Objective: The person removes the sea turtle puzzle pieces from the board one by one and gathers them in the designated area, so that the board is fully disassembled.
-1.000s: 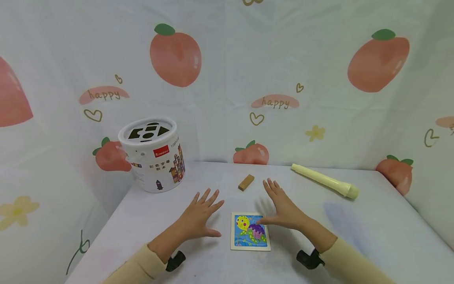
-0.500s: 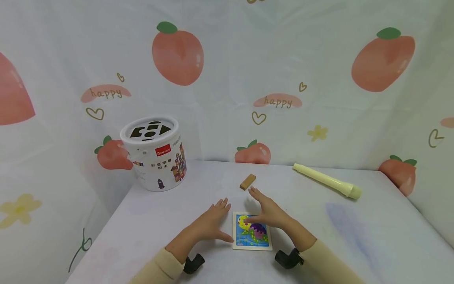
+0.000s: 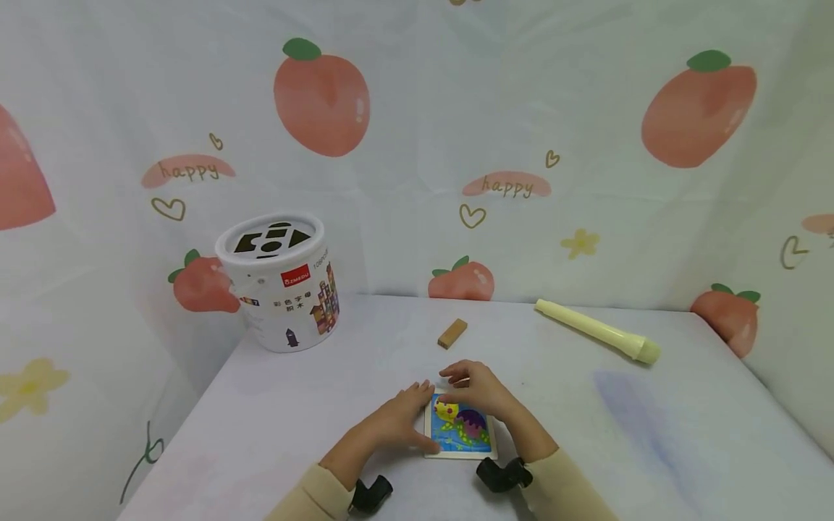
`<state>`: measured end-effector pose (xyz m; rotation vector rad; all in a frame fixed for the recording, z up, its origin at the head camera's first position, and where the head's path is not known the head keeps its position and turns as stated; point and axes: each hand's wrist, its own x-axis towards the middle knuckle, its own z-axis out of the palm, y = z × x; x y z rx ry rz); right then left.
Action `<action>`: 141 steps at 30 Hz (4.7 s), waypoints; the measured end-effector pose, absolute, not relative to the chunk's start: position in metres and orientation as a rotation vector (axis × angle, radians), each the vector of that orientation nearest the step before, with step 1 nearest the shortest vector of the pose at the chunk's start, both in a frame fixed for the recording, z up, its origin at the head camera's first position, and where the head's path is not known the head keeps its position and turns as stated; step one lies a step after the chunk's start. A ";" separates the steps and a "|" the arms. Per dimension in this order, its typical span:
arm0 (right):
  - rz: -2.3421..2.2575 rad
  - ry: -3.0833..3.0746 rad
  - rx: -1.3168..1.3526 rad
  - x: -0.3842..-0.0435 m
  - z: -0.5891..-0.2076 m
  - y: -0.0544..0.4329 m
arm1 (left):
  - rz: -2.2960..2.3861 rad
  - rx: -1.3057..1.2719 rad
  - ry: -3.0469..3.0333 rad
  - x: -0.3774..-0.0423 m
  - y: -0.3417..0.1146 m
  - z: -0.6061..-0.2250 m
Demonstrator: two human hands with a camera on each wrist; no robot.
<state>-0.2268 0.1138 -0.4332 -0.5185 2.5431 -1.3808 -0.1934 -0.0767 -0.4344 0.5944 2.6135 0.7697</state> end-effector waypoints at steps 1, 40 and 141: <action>-1.387 2.530 -0.510 -0.227 -0.434 0.113 | 0.764 0.605 2.613 -0.193 -0.077 -0.435; -1.190 2.600 -0.736 -0.225 -0.448 0.106 | 0.799 0.645 2.609 -0.196 -0.080 -0.439; -1.502 2.404 -0.346 -0.232 -0.440 0.128 | 0.811 0.650 2.615 -0.194 -0.080 -0.440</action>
